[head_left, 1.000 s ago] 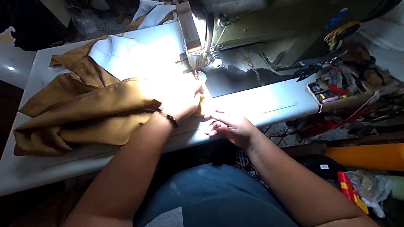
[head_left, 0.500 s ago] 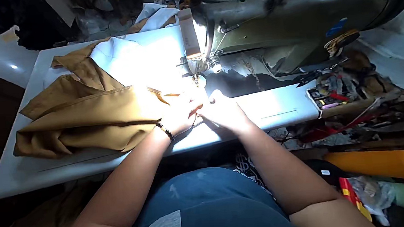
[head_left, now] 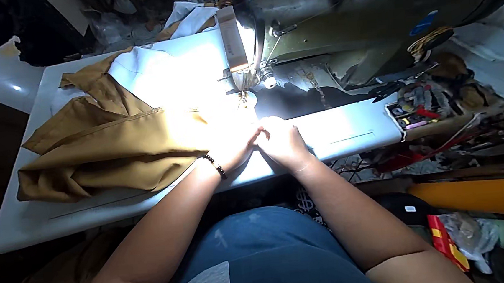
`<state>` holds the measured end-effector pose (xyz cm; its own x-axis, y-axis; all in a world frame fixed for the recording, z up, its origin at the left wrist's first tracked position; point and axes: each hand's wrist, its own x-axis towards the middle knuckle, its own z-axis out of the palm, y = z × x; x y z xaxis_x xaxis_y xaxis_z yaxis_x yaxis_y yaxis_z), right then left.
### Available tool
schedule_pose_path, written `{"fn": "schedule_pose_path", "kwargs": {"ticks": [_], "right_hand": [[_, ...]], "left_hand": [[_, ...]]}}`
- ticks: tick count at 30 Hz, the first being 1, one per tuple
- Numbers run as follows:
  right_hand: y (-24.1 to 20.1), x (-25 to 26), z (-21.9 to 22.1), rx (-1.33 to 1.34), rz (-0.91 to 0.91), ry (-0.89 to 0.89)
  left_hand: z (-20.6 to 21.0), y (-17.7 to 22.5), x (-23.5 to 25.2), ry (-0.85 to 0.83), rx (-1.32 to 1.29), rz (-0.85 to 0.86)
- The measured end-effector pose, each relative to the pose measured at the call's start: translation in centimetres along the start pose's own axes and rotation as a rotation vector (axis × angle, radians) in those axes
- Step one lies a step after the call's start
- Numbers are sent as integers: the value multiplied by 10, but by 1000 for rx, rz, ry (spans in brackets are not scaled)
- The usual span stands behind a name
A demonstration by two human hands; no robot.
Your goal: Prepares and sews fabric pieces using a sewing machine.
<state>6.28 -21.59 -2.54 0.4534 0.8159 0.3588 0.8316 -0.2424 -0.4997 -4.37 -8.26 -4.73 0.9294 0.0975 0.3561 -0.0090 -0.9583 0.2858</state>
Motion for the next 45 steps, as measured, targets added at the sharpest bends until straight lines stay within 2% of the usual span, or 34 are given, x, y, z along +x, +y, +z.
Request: {"fn": "schedule_pose_path", "kwargs": {"ticks": [1,3,10,17,21,24,27,29,32,35,36,39,41,44,45], "right_hand": [[2,-3,2,11,4,-44],[7,-7,7,15,15,-85],[3,3,3,59,37,-134],[5,35,7,6,93,-222],[6,57,15,-47,188,-242],[16,56,22,-3,165,-115],[23,52,13,170,237,-14],[34,49,15,231,149,53],[33,48,18,259,33,34],[32,55,20,248,7,-33],[35,56,22,269,9,-38],[43,62,26,467,3,-8],[40,68,21,628,104,-76],[24,70,2,922,414,-266],[18,64,-5,1019,516,-298]], "left_hand": [[-6,2,-6,-91,-35,-59],[-8,-1,-17,-150,-105,-90],[-8,-15,-17,-88,-269,-77],[-13,-32,11,-85,-145,-54],[-8,-46,23,-123,-105,-142],[-6,-45,27,-63,-6,-168],[-7,-33,26,42,58,-220],[-19,-23,22,37,64,-260],[-45,-4,-8,-28,68,-334],[-63,-5,-68,113,236,-298],[-69,-12,-84,133,297,-336],[-88,-43,-127,-5,309,-580],[-100,-54,-142,46,340,-549],[-133,-50,-142,275,415,-434],[-148,-49,-142,325,433,-443]]}}
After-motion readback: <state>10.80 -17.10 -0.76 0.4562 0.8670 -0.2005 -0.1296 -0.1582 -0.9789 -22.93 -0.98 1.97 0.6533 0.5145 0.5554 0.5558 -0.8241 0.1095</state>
